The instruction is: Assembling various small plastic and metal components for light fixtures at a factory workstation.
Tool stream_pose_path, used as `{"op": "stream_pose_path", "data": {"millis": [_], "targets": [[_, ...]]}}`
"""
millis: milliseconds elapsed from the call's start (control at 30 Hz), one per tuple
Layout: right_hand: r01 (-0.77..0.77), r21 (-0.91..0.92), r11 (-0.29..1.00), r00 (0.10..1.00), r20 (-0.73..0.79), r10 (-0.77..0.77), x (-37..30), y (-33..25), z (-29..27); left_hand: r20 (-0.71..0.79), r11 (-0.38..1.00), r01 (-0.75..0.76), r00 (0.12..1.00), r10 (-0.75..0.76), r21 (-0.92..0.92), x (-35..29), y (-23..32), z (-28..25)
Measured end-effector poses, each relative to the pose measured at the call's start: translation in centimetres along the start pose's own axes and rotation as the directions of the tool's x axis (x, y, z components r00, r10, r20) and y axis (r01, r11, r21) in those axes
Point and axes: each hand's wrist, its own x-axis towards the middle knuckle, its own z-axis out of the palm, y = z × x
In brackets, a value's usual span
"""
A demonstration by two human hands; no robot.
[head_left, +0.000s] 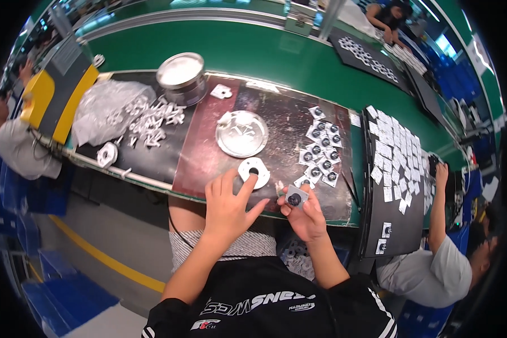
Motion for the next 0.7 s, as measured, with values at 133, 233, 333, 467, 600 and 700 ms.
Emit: {"op": "stream_pose_path", "data": {"millis": [133, 233, 333, 467, 600, 700], "targets": [[0.205, -0.371, 0.906, 0.968, 0.214, -0.132, -0.5, 0.4, 1.0, 0.241, 0.699, 0.28, 0.958, -0.156, -0.658, -2.9, 0.8, -2.2], [0.352, -0.507, 0.787, 0.912, 0.376, -0.166, -1.2, 1.2, 1.2, 0.488, 0.117, 0.518, 0.847, -0.213, -0.848, -5.6, 2.1, -2.1], [0.325, -0.31, 0.893, 0.92, 0.324, -0.222, -2.1, 2.7, 2.3, 0.551, -0.103, 0.541, 0.814, -0.185, -0.834, -6.7, 2.2, -2.1], [0.069, -0.119, 0.99, 0.989, 0.136, -0.052, -3.3, 4.1, 3.1, 0.492, -0.203, 0.455, 0.847, -0.202, -0.867, -7.4, 3.2, -2.1], [-0.068, -0.044, 0.997, 0.995, 0.066, 0.071, -4.8, 4.1, 2.9, 0.203, 0.677, 0.268, 0.963, -0.175, -0.685, -6.5, 4.7, -3.1], [-0.092, -0.078, 0.993, 0.994, 0.059, 0.097, -5.4, 3.4, 3.2, 0.135, 0.766, 0.105, 0.991, -0.025, -0.634, -6.7, 4.0, -2.6]]}}
